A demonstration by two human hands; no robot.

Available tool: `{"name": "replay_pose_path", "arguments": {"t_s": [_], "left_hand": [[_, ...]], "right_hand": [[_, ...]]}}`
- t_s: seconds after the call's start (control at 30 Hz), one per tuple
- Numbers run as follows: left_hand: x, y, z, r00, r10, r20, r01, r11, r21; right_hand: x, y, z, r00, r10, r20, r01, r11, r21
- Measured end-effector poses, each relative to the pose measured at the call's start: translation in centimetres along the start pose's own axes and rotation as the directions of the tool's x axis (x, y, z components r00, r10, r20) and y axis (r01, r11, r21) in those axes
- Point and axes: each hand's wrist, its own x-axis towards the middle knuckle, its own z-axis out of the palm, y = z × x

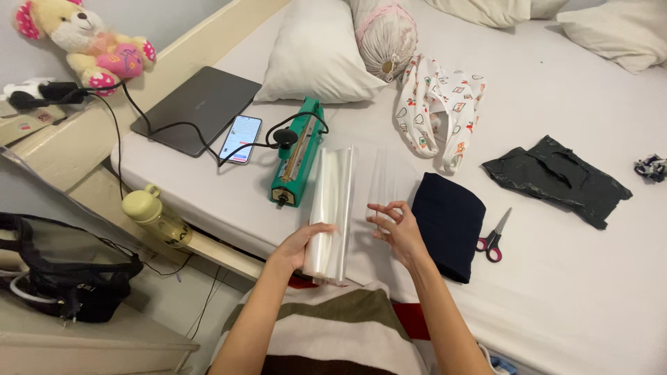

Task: The person folds a dark garment on a bed, then places it into a clear plastic bag. They cut a piece of the bag with scissors, seal the bag using a green heat sealer, and trim the excess plastic. The garment remains inside the sealed bag on the bed.

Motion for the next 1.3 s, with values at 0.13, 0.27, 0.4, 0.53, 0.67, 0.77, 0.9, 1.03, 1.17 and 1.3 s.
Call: {"name": "replay_pose_path", "arguments": {"t_s": [0.13,0.27,0.4,0.53,0.67,0.77,0.9,1.03,1.17,1.3], "left_hand": [[-2.4,1.7,1.0,1.0,0.015,-0.007,-0.013,0.968,0.252],[-4.4,1.9,1.9,0.997,0.007,0.078,-0.038,0.914,0.403],[-5.9,2.0,2.9,0.993,0.006,0.114,-0.066,0.848,0.526],[-7.5,3.1,3.8,0.983,-0.102,0.153,-0.039,0.697,0.716],[-9.5,4.7,4.6,0.945,-0.235,0.229,-0.045,0.599,0.8],[-10.4,4.3,5.4,0.894,-0.284,0.348,-0.083,0.657,0.749],[-10.2,3.4,6.3,0.916,-0.088,0.391,-0.165,0.807,0.567],[-8.6,2.9,6.4,0.992,0.095,0.085,-0.116,0.944,0.31],[-5.9,2.5,7.1,0.966,0.233,-0.109,-0.21,0.959,0.189],[-3.8,1.6,8.3,0.931,0.34,-0.13,-0.262,0.873,0.411]], "right_hand": [[-1.0,-3.0,0.7,0.989,-0.1,0.106,0.098,0.995,0.027],[-1.7,-4.8,1.5,0.967,-0.223,0.125,0.211,0.972,0.103],[-3.4,-5.9,2.1,0.94,-0.297,0.168,0.27,0.948,0.167],[-5.1,-7.9,1.4,0.756,-0.465,0.46,0.535,0.844,-0.025],[-5.8,-10.3,-0.9,0.742,-0.158,0.652,0.433,0.855,-0.285],[-4.6,-9.8,-2.6,0.631,0.019,0.776,0.137,0.981,-0.135],[-2.8,-5.5,-2.6,0.791,0.094,0.604,-0.143,0.989,0.033],[-2.6,-4.0,-1.9,0.938,0.098,0.332,-0.089,0.995,-0.041],[-5.4,-5.8,0.0,0.892,-0.196,0.407,0.401,0.761,-0.511],[-6.3,-6.3,4.6,0.763,-0.312,0.567,0.647,0.366,-0.669]]}}
